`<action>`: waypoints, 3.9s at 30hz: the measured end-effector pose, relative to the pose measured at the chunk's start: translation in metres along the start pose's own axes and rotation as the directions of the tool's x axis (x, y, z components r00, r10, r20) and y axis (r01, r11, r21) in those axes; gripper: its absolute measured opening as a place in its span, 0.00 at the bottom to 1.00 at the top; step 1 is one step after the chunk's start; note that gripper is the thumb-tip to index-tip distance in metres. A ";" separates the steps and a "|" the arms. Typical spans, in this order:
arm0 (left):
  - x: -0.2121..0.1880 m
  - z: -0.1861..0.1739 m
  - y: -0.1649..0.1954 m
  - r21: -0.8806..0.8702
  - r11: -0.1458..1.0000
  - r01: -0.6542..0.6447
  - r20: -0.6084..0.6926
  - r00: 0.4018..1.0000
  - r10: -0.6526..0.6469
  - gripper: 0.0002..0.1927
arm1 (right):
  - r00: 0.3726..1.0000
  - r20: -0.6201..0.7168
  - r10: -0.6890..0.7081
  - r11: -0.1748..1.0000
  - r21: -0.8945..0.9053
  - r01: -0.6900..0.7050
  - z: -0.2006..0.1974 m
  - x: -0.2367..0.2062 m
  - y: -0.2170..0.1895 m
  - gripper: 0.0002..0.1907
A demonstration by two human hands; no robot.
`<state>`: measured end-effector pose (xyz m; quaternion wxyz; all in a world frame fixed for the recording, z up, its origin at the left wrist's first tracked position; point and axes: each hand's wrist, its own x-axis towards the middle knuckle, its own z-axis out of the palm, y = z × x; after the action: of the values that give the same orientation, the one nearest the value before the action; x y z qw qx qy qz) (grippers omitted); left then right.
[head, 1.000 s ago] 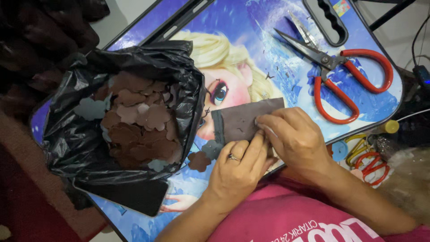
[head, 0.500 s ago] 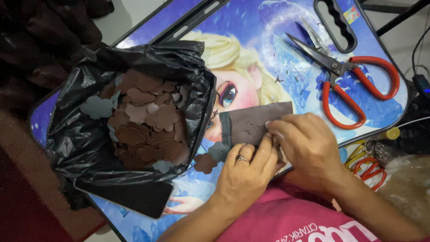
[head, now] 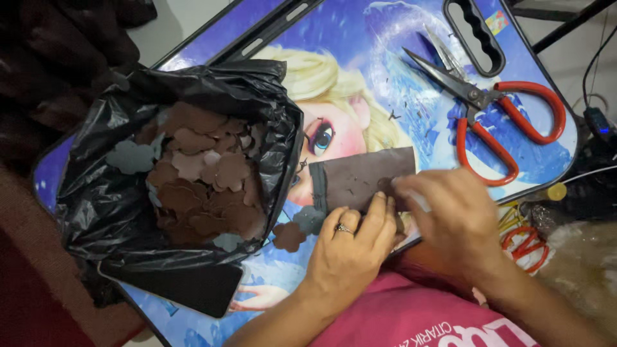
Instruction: The person uses red-handled scissors to cut flower-shaped pieces from a sheet of brown material. They repeatedly cut out shapes and place them into a black plastic bag on the table.
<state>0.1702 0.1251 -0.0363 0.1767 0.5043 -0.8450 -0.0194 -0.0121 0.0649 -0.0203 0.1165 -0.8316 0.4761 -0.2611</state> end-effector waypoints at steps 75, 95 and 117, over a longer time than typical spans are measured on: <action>0.013 0.001 -0.021 -0.308 0.936 0.172 0.015 0.984 -0.176 0.23 | 0.970 0.166 -0.176 0.982 0.102 0.160 0.001 -0.017 -0.008 0.16; 0.013 0.008 -0.009 -0.254 0.945 0.207 -0.123 0.962 -0.244 0.16 | 0.982 0.176 0.068 0.980 0.175 -0.099 -0.004 -0.036 -0.013 0.13; 0.011 0.009 -0.002 -0.282 0.903 0.324 -0.074 0.931 -0.357 0.34 | 0.993 0.108 -0.046 0.986 0.164 0.028 0.005 -0.011 -0.005 0.13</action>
<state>0.1642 0.1139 -0.0417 0.2885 0.6163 -0.7208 -0.1316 -0.0100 0.0761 -0.0263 0.2056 -0.8413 0.4304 -0.2542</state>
